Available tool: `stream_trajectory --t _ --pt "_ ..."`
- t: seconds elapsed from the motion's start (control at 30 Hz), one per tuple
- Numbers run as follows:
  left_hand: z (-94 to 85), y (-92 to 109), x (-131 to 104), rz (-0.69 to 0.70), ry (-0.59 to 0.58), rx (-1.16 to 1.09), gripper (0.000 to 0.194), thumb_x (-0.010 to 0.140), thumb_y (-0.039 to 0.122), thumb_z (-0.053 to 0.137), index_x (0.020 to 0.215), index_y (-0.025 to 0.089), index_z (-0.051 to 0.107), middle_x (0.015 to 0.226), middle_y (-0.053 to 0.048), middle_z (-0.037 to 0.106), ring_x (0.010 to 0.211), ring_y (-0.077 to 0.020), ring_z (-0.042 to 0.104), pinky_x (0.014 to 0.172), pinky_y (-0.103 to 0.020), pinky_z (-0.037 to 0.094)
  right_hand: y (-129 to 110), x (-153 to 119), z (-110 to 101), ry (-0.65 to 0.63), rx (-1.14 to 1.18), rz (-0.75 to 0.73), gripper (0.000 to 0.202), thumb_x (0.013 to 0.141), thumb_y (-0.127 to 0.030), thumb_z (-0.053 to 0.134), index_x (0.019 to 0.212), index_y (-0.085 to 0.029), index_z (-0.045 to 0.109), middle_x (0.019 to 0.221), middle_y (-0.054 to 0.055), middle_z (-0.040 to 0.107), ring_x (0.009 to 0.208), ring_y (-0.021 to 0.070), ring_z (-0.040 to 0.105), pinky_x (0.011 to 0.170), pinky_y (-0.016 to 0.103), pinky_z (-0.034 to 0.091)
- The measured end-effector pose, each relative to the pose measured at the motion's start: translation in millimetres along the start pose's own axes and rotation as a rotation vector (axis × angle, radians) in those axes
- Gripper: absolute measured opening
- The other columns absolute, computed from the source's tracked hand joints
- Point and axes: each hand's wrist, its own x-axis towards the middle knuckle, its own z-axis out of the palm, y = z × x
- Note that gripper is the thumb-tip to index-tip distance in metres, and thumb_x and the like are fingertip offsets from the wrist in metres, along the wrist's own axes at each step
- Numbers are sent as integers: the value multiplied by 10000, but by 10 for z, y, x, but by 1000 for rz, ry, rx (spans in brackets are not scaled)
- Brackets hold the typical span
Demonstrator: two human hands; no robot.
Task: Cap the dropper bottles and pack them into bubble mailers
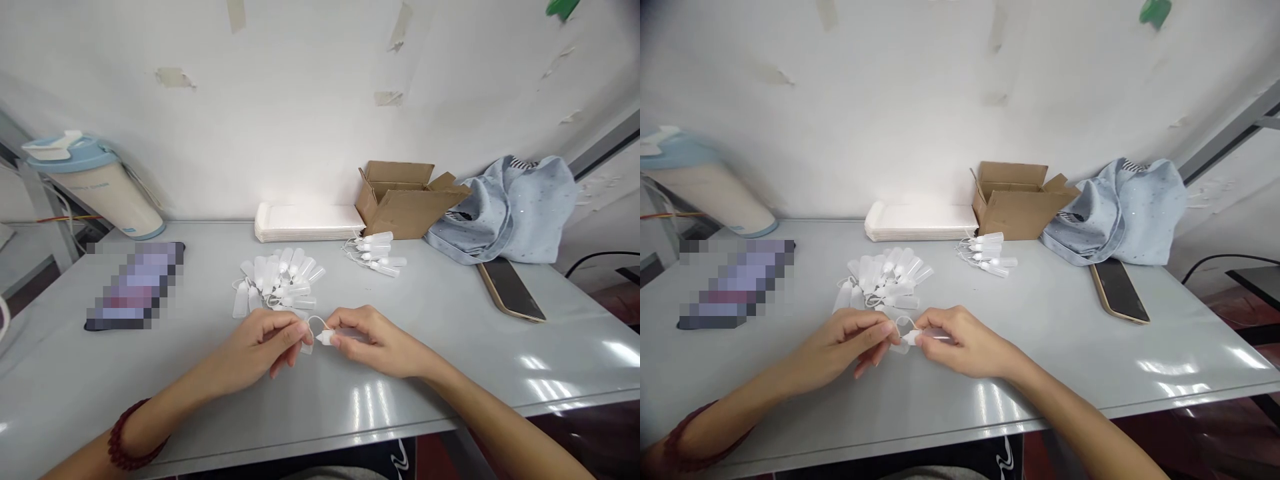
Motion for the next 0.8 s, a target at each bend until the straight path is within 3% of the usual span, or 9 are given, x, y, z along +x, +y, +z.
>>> stream_trajectory --t 0.1,0.3,0.63,0.8 --pt "-36 16 1 -8 45 -3 365 915 413 412 763 156 623 567 39 526 452 -75 464 469 -195 380 -6 -8 -10 20 1 -1 216 916 -309 446 929 -156 598 754 -4 559 635 99 443 593 214 354" --pt "-18 66 -22 -32 -4 45 288 886 386 489 743 163 601 579 47 505 484 -77 459 481 -191 375 -8 -10 -8 8 4 4 212 913 -295 447 947 -158 605 741 -7 553 626 99 441 599 220 363" --pt "54 69 -26 -42 -19 121 273 870 345 481 702 157 587 568 40 493 487 -79 407 452 -182 334 -6 29 39 -42 32 16 157 886 -225 476 894 -132 602 604 -62 390 516 64 325 497 198 285" --pt "-83 131 -30 -7 -35 244 283 875 345 480 707 161 616 552 40 516 478 -79 418 473 -190 322 -23 22 83 -33 44 12 217 904 -278 470 1004 -138 604 691 -25 498 584 85 413 546 209 342"
